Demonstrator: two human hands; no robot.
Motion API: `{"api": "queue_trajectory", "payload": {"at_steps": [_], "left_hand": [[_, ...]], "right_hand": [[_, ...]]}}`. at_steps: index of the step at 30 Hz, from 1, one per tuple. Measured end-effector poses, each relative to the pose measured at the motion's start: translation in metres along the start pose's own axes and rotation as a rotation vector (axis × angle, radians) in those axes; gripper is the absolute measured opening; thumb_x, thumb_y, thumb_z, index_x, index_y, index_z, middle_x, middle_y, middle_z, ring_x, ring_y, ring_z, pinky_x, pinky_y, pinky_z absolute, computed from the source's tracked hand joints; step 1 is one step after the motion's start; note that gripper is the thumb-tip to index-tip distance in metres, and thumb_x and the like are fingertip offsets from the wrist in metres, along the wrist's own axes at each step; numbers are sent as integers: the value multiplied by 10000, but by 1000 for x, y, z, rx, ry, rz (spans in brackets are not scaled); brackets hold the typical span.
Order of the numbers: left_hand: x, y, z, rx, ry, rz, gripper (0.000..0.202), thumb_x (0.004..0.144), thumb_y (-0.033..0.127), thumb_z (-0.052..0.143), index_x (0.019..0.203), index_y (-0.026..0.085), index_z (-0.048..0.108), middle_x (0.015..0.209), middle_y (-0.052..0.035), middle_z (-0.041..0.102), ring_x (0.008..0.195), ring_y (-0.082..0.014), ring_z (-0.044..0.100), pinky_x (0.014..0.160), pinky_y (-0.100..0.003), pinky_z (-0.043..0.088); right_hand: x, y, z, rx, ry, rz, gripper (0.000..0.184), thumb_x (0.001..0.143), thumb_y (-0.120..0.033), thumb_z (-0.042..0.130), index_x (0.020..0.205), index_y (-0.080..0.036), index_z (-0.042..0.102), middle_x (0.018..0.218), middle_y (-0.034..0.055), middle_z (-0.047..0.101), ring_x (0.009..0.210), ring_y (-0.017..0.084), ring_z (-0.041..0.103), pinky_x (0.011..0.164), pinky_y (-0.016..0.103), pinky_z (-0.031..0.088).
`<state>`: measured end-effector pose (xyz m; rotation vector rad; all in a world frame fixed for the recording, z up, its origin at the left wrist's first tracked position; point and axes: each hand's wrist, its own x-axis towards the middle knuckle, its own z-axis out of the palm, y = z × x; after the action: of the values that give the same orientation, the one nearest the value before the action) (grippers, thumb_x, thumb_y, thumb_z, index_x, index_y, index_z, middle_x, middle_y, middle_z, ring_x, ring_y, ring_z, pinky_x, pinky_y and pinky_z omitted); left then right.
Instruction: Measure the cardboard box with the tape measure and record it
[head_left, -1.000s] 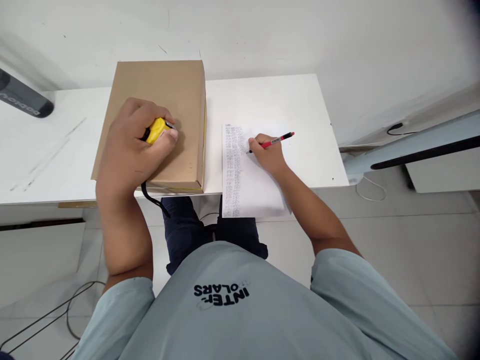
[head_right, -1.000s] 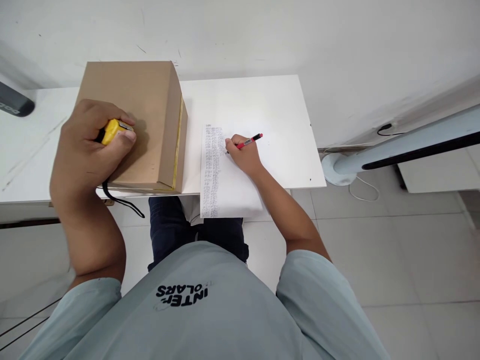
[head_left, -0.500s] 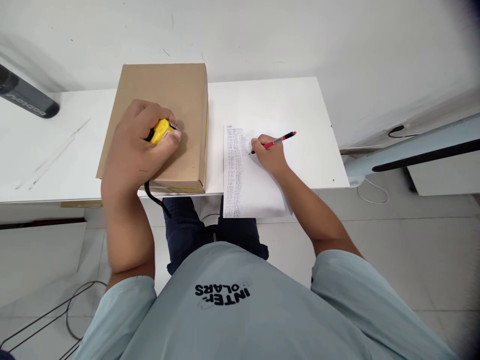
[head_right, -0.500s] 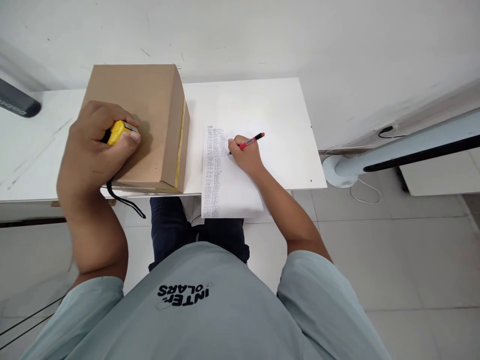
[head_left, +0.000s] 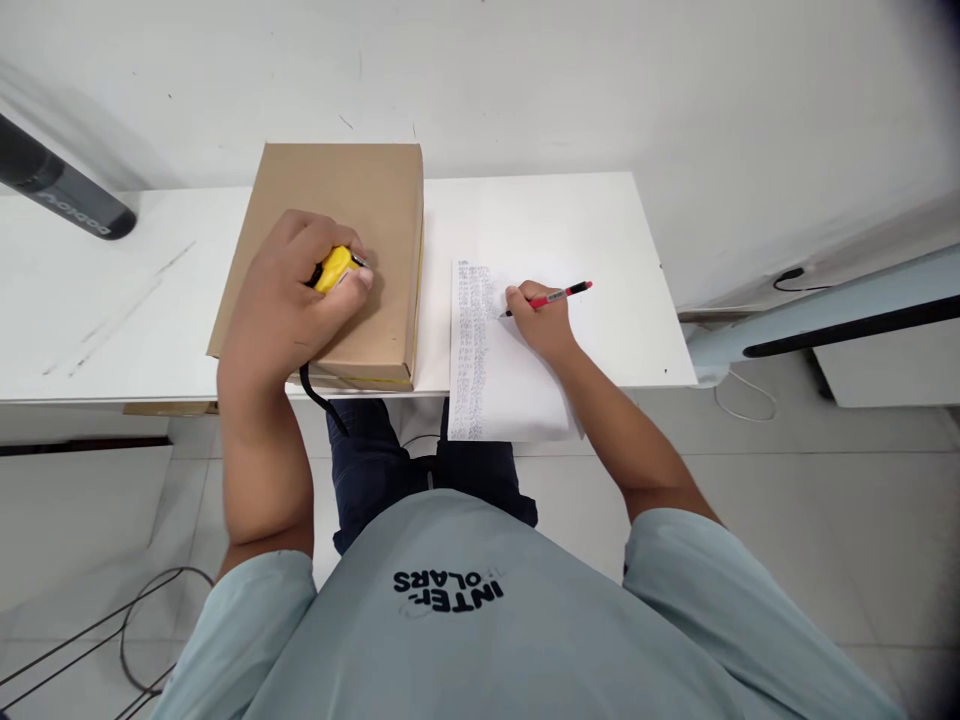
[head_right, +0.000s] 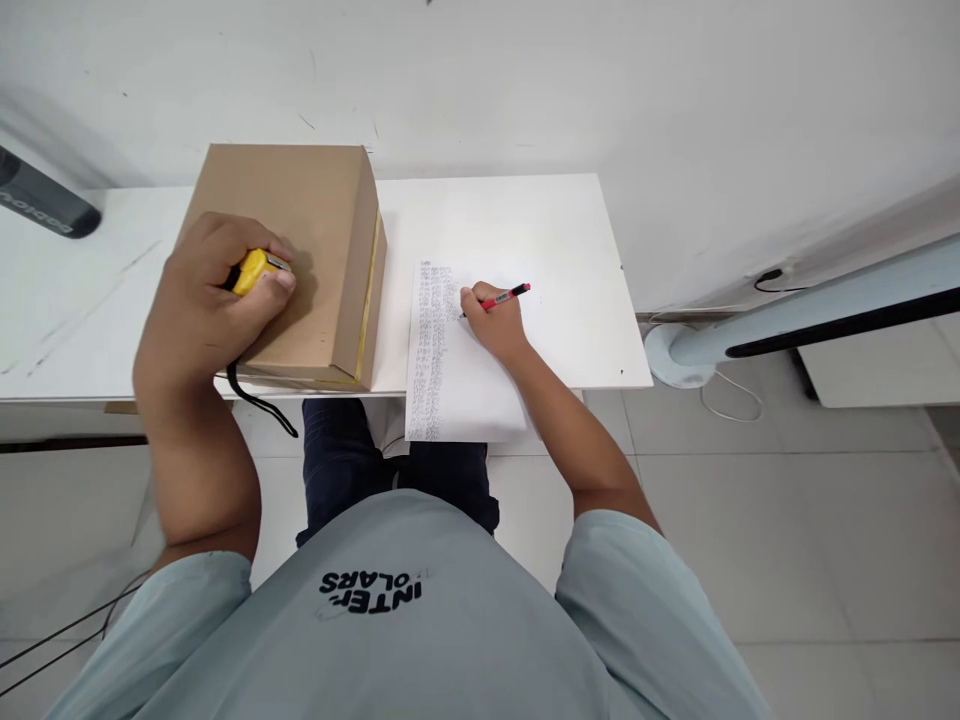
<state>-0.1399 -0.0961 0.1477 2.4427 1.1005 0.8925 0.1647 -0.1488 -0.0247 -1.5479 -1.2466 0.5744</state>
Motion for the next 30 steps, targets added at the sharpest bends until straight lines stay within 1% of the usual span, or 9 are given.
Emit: {"api": "queue_trajectory", "payload": {"at_steps": [5,10,13,16,20,22,25,27,30], "left_hand": [[-3,-1,-2,-9,25,25,118,895,238,618,989,243,689,1057,-32,694,1119,-226,644,1026,-388,519],[-5,-9,-2,21,0,53,143,919,285,582,1000,233,687,1069,-56,689,1096,-238,644,1008,-400,528],[-4,-17,-3,92,166,134,176,930,301,591,1064,233,683,1155,-87,660,1134,-250,640,1018,-430,534],[-18,-16,-6,122,384,341,222,925,309,633,1136,245,664,1224,-106,624,1156,-261,638,1008,-455,554],[-87,4,6,60,565,462,326,934,342,659,1257,334,626,1301,-91,594,1183,-263,644,956,-461,608],[-132,17,25,-73,618,508,314,972,455,582,1261,342,628,1290,-93,596,1150,-266,658,891,-467,643],[-181,29,60,-201,724,550,273,1006,472,500,1213,357,635,1267,-75,597,1126,-265,672,864,-500,663],[-195,31,76,-235,693,535,279,1032,460,447,1214,353,630,1229,-74,597,1116,-255,680,850,-487,673],[-196,27,83,-159,549,506,303,1043,460,445,1244,349,641,1148,-85,635,1107,-255,689,889,-492,661]], "right_hand": [[-3,-7,1,-205,48,-35,476,976,-435,509,593,-264,285,561,-47,361,559,138,380,585,315,319],[-4,-27,7,-302,46,-93,278,1002,-410,491,829,-236,622,876,61,689,818,218,624,725,334,462],[3,-37,17,-461,-72,-25,213,983,-298,526,1115,-213,670,1169,114,706,918,239,653,781,340,484],[17,-45,25,-510,-136,56,314,934,-161,529,1218,-165,663,1281,186,673,870,256,657,752,359,479],[16,-67,26,-504,-267,45,377,921,-143,584,1288,-110,665,1286,245,683,884,280,676,785,392,509],[-7,-83,25,-377,-396,-19,426,984,-263,592,1402,-187,624,1244,166,727,919,254,686,826,381,535],[-68,-106,33,252,-880,-105,655,998,-572,589,1568,-268,478,1169,96,749,977,226,707,854,387,568],[-113,-118,45,547,-1137,-128,818,911,-707,646,1572,-258,470,1235,111,717,1081,232,692,902,392,561],[-166,-124,68,728,-1083,21,753,799,-770,734,1307,-218,669,1153,87,702,1078,236,661,936,386,536]]}}
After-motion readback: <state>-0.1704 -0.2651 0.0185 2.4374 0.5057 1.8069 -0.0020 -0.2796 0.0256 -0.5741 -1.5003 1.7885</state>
